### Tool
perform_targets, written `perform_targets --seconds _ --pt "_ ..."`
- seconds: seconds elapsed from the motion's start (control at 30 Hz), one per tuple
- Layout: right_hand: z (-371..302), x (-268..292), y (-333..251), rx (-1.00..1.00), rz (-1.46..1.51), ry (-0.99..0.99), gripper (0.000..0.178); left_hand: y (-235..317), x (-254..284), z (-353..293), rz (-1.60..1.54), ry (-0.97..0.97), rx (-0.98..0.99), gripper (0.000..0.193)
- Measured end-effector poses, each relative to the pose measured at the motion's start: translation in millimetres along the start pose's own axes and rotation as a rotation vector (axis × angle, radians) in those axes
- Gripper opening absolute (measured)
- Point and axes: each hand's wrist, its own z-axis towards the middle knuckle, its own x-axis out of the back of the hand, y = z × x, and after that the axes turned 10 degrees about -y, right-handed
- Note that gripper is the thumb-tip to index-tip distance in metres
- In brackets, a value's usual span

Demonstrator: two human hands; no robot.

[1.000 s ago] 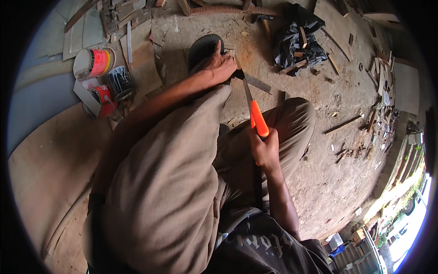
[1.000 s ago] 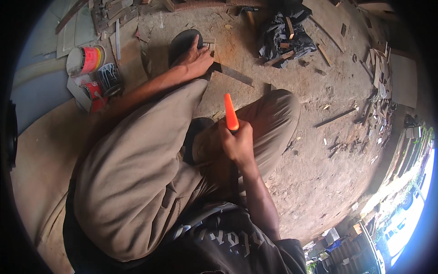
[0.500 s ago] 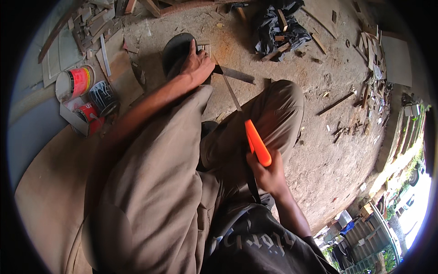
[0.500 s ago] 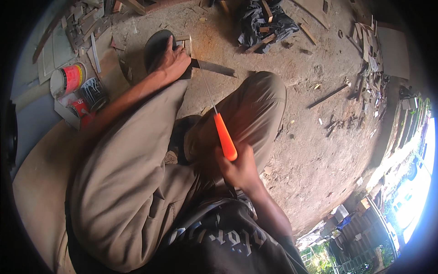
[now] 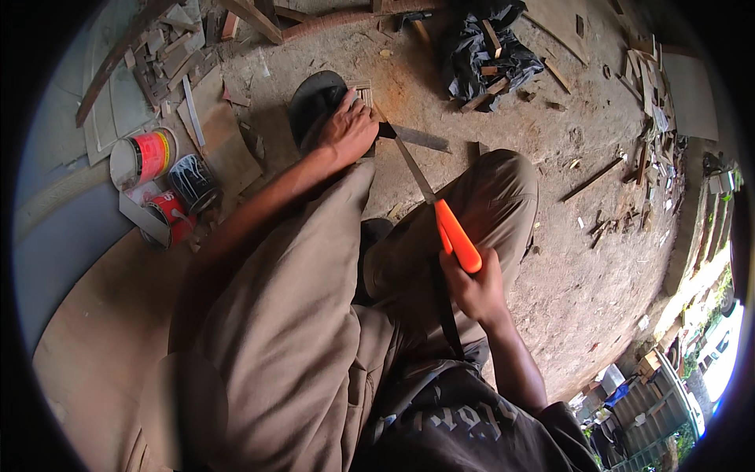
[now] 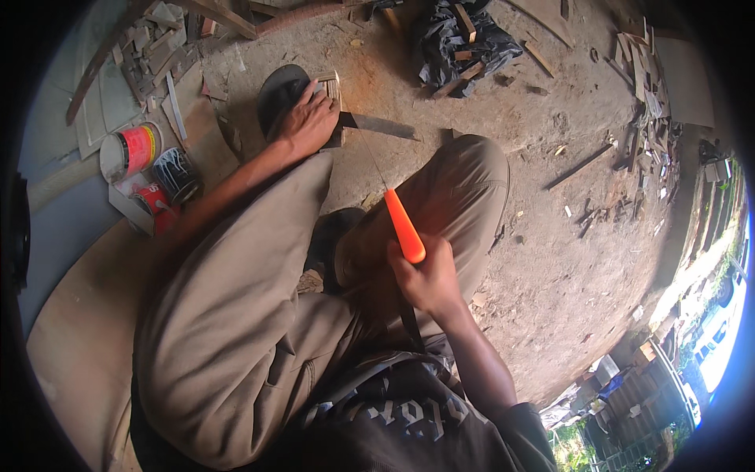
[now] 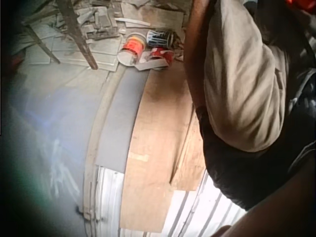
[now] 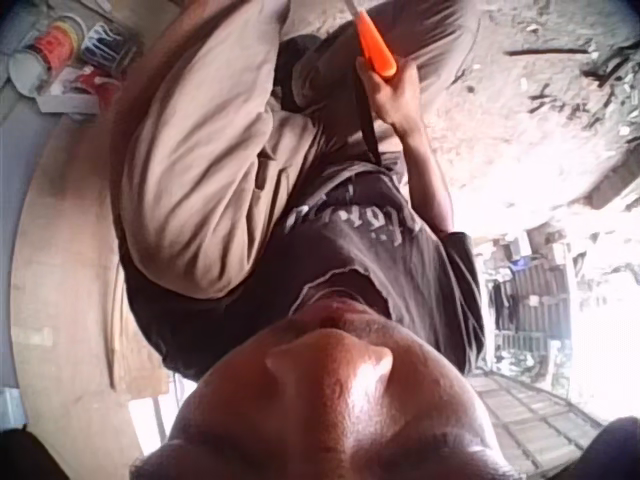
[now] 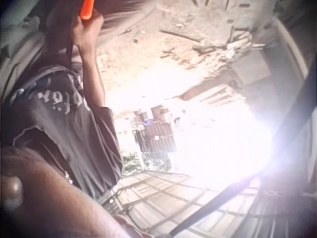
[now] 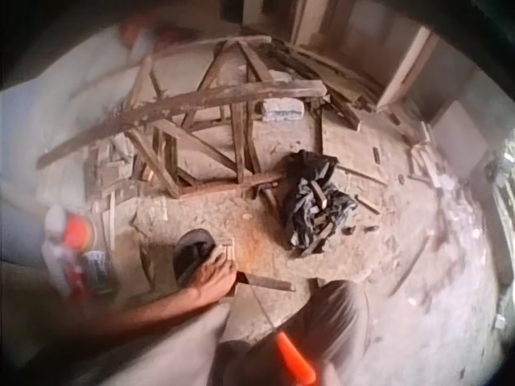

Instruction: The person sits on the floor and uses a hammer to drive nails into a wooden frame structure. They repeatedly position nails and strike them to secure the pieces together.

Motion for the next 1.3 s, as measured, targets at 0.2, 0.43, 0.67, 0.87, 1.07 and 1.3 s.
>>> perform_targets --seconds 0.2,0.43,0.67,0.87,1.07,1.3 --pt "-28.1 -2.6 13.1 0.092 -0.018 0.002 0.020 2.9 -11.5 12.2 0.016 0.121 -0.026 0.022" --pt "10.3 -18.4 5.5 0.164 0.069 0.020 0.020 12.7 -6.7 19.3 -0.025 -0.026 -0.078 0.017" --pt "-19.8 4.9 2.1 0.158 -0.023 -0.056 0.017 2.2 -5.1 15.4 0.009 0.018 -0.036 0.015" --pt "-35.8 1.6 12.4 0.001 0.008 0.030 0.019 11.3 -12.5 19.4 -0.047 0.001 -0.046 0.015" --pt "-28.5 4.5 7.4 0.194 -0.003 0.029 0.016 -7.7 -33.3 -0.3 0.003 0.039 -0.029 0.010" --pt "93.5 18.3 14.5 0.522 -0.557 0.295 0.023 -11.6 -18.0 -2.0 -0.134 0.111 -0.110 0.019"
